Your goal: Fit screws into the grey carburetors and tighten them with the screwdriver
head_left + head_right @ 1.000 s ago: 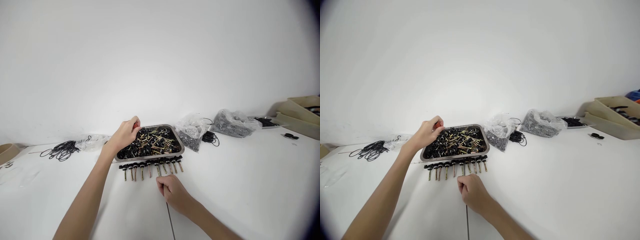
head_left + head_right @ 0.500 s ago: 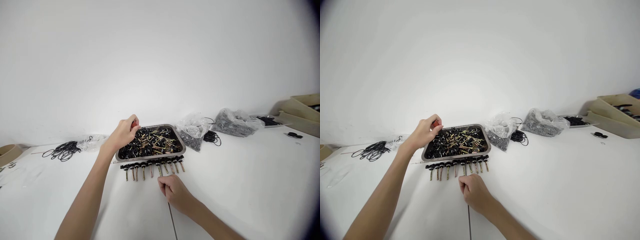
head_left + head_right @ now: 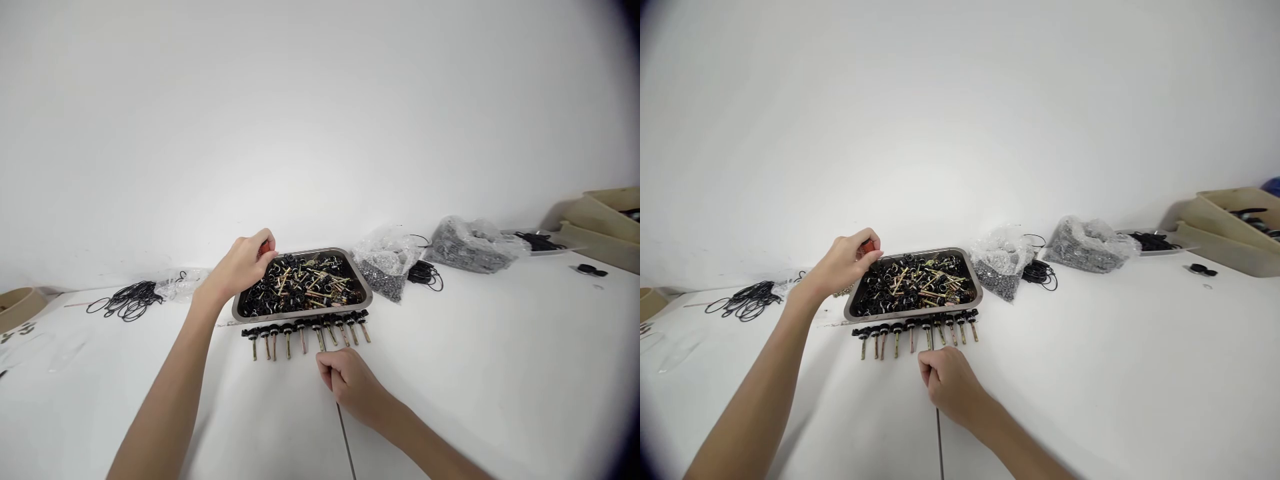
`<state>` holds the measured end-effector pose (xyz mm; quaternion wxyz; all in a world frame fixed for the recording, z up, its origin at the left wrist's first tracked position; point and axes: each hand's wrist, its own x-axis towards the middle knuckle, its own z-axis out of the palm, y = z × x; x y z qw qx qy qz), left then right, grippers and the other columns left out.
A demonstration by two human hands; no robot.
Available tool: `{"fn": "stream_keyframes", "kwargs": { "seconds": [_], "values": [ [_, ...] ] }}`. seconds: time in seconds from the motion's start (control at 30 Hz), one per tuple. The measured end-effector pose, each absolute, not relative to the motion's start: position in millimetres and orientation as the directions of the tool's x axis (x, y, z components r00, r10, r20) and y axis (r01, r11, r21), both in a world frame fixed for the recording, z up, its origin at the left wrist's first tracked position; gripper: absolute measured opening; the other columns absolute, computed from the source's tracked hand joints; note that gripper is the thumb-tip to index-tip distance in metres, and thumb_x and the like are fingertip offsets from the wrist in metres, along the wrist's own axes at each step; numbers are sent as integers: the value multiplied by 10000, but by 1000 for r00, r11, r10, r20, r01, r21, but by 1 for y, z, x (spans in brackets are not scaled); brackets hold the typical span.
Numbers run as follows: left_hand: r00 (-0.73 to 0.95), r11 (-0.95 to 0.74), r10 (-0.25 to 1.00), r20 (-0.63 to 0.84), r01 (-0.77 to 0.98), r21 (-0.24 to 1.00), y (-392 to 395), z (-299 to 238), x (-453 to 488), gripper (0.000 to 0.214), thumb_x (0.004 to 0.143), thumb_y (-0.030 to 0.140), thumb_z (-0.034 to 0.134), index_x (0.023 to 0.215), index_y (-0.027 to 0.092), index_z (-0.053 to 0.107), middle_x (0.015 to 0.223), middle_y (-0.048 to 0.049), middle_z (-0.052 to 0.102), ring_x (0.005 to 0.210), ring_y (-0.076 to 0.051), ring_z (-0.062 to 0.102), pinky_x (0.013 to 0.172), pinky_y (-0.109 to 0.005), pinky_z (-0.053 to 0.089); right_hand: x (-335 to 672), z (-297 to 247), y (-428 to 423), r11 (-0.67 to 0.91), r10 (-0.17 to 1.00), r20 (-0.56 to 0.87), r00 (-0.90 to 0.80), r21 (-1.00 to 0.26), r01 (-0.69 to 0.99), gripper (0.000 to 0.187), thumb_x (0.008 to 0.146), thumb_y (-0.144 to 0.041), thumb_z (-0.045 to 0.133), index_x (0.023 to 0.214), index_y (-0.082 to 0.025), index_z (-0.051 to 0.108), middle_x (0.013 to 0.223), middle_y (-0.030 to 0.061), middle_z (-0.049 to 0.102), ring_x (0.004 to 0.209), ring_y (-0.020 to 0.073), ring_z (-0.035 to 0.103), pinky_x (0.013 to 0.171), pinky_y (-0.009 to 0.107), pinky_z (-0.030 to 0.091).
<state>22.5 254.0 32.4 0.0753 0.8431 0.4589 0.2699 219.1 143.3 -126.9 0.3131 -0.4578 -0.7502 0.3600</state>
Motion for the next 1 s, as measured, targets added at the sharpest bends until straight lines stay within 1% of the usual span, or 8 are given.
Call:
{"fn": "stream_keyframes", "kwargs": {
  "seconds": [0.2, 0.57, 0.73, 1.0],
  "values": [
    [414, -572, 805, 425, 730, 373, 256, 33, 18, 67, 858, 248, 470, 819, 198, 492, 644, 17, 506, 568, -105, 429, 568, -259, 323, 220, -129, 144, 328, 909, 146, -390, -828, 454, 178, 536, 39, 280, 510, -137, 278, 420, -47, 264, 428, 65, 225, 446, 218, 155],
    [426, -576, 807, 408, 721, 385, 256, 33, 21, 81, 858, 261, 480, 810, 199, 504, 648, 11, 519, 572, -107, 430, 567, -258, 323, 221, -126, 144, 318, 912, 134, -387, -828, 462, 170, 535, 30, 279, 514, -139, 267, 428, -43, 247, 436, 69, 212, 450, 225, 150],
    [425, -580, 809, 406, 689, 434, 255, 32, 26, 97, 860, 284, 482, 827, 197, 510, 675, 2, 539, 611, -115, 474, 583, -258, 342, 221, -125, 143, 315, 910, 128, -393, -831, 459, 162, 533, 17, 280, 512, -143, 263, 428, -40, 247, 436, 73, 213, 453, 229, 149],
    [452, -566, 823, 343, 696, 442, 253, 28, 27, 131, 863, 306, 469, 806, 195, 506, 655, -10, 526, 569, -116, 451, 528, -260, 325, 221, -126, 144, 318, 908, 128, -398, -830, 458, 164, 538, 8, 280, 516, -152, 251, 432, -37, 243, 438, 79, 212, 461, 239, 148]
  ]
}}
